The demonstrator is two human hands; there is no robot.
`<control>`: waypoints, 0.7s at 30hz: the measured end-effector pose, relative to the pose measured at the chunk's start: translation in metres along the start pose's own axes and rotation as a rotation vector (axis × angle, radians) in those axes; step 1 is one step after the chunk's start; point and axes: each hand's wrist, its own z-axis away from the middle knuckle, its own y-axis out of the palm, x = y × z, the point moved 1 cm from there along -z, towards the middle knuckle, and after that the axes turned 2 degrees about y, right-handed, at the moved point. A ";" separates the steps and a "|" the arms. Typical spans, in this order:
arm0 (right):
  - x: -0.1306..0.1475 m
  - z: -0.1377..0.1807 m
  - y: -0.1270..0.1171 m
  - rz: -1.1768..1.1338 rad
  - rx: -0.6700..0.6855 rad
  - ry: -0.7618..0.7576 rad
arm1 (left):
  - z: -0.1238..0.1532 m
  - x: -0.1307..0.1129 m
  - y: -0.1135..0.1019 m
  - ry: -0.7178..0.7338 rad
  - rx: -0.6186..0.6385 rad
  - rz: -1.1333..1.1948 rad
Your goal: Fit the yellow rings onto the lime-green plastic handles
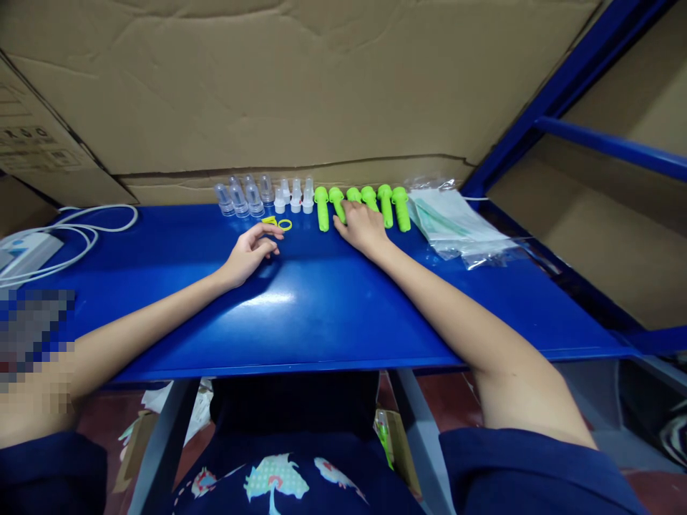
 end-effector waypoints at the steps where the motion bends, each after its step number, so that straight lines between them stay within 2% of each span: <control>1: 0.001 0.000 0.000 0.022 0.012 -0.009 | 0.000 0.000 0.000 0.005 0.003 -0.002; 14: 0.007 0.001 -0.003 0.134 0.104 -0.070 | 0.001 0.000 0.000 0.017 0.027 -0.016; 18: 0.005 -0.001 -0.006 0.097 0.070 -0.068 | 0.000 -0.001 -0.001 0.017 0.028 -0.008; 21: 0.000 -0.003 -0.014 0.037 -0.026 -0.033 | -0.005 -0.006 -0.011 0.073 0.056 -0.053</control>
